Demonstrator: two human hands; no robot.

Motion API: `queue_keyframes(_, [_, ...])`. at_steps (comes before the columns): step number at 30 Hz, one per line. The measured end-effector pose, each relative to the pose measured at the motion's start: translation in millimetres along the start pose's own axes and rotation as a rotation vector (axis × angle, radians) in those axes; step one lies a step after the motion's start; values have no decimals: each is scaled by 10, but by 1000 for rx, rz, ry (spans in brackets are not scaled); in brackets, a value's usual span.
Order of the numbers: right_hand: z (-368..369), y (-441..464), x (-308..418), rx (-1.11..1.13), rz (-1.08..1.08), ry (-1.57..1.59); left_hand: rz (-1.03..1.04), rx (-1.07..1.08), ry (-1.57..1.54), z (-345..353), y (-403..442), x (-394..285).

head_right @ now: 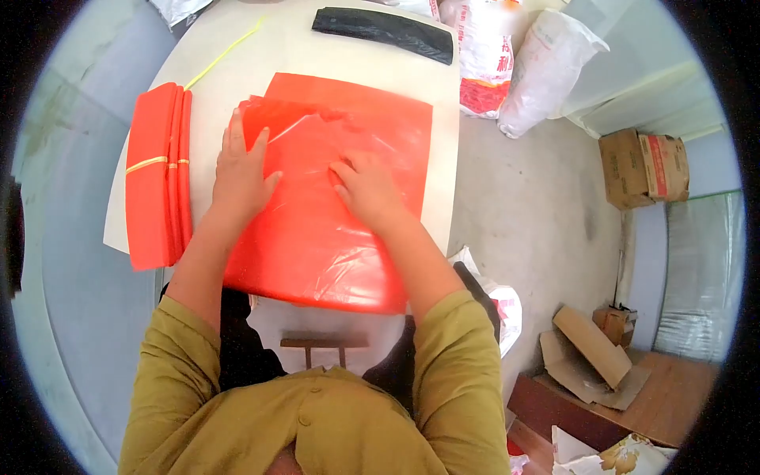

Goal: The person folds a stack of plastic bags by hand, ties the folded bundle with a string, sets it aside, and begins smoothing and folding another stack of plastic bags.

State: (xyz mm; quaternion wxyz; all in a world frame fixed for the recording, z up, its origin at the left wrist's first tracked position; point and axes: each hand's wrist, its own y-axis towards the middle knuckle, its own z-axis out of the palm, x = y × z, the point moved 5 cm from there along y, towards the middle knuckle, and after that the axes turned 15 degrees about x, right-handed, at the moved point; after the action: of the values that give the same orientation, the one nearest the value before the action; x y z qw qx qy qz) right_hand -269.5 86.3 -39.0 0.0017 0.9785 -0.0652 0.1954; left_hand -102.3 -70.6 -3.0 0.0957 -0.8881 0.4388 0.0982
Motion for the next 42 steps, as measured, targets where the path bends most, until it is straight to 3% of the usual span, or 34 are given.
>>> queue_keyframes(2, [11, 25, -32, 9, -11, -8, 62, -64, 79, 11, -27, -163])
queue_keyframes(5, [-61, 92, -145, 106, -63, 24, 286, 255, 159, 191, -142, -480])
queue_keyframes(8, [-245, 125, -412, -58, 61, -140, 213, 437, 121, 411, -304, -534])
queue_keyframes(11, [-544, 177, -636, -105, 345, -181, 137, 490, 133, 334, -298, -516])
queue_keyframes(15, [-730, 288, -809, 140, 460, 119, 92, 488, 149, 301, -274, -469])
queue_keyframes(18, [-885, 394, -812, 296, 512, 65, 90, 492, 175, 301, -276, -478])
queue_keyframes(21, [-730, 470, -1264, 226, 499, 302, 85, 502, 188, 278, -271, -491])
queue_keyframes(27, [-626, 506, -1621, 334, 610, 323, 90, 494, 171, 284, -280, -475])
queue_keyframes(33, [-514, 269, -1649, 97, 501, 717, 81, 503, 152, 258, -280, -489])
queue_keyframes(36, [-546, 92, -1235, -48, 467, 795, 73, 509, 154, 248, -277, -512])
queue_keyframes(40, [-504, 1, -1039, -327, 342, 649, 68, 480, 139, 224, -277, -515])
queue_keyframes(42, [-543, -73, -775, -348, 375, 387, 87, 422, 102, 215, -258, -524])
